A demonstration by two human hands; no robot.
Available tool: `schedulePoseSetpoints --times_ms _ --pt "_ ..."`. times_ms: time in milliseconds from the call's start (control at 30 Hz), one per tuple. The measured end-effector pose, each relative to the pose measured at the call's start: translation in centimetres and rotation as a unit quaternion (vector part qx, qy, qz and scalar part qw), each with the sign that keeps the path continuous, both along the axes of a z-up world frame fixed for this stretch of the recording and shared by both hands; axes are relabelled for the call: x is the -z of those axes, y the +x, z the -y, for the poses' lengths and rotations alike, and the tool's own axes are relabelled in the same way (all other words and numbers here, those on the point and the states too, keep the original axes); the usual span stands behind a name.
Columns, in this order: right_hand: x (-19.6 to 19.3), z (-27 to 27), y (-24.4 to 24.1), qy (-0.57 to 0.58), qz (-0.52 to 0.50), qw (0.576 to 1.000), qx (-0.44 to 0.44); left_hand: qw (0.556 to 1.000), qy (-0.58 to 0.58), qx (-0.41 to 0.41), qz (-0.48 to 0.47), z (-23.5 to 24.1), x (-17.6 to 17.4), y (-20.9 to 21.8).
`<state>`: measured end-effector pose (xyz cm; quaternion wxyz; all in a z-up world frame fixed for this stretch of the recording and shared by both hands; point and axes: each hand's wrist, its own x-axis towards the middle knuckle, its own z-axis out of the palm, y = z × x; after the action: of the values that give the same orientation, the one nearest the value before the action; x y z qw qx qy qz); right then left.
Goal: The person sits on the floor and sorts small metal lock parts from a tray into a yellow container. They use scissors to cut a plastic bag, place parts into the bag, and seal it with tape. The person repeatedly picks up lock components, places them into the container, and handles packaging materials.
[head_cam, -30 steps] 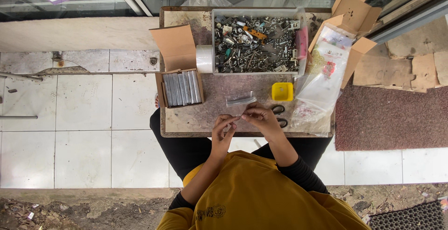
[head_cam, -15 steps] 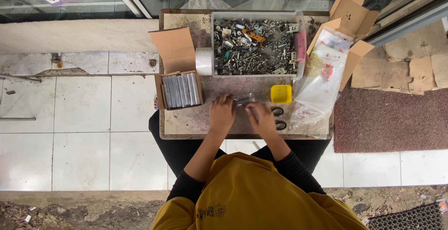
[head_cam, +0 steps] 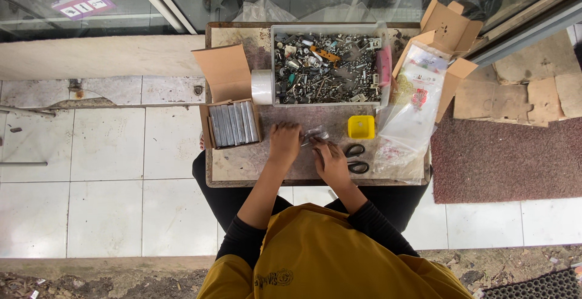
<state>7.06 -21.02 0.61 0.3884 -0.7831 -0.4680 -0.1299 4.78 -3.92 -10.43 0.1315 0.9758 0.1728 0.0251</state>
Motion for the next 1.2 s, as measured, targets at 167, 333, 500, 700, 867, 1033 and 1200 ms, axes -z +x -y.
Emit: schedulePoseSetpoints --times_ms 167,333,500,700,867,1033,1200 --pt "0.4 0.0 -0.1 -0.003 -0.005 1.0 0.004 1.0 -0.013 0.01 0.003 0.4 -3.8 -0.7" --pt "1.6 0.3 0.1 -0.008 -0.002 1.0 0.006 0.998 -0.05 0.021 0.012 0.6 -2.5 -1.9" --pt "1.3 0.4 0.1 -0.016 -0.014 1.0 0.007 0.994 -0.057 0.022 0.095 1.9 -7.8 -3.9" --pt "0.2 0.4 -0.1 -0.026 -0.021 0.999 0.008 0.976 0.048 0.064 0.203 3.2 -7.4 -6.1" --pt "0.1 0.5 0.3 -0.004 -0.072 0.997 -0.008 0.956 0.082 0.089 0.267 2.7 -2.9 -6.3" --pt "4.0 1.7 3.2 0.041 -0.162 0.985 -0.032 0.939 0.101 0.107 0.31 2.5 -2.4 -6.1" --pt "2.3 0.3 4.6 0.012 -0.132 0.987 -0.085 0.929 0.103 0.117 0.336 2.5 -2.6 -6.1"
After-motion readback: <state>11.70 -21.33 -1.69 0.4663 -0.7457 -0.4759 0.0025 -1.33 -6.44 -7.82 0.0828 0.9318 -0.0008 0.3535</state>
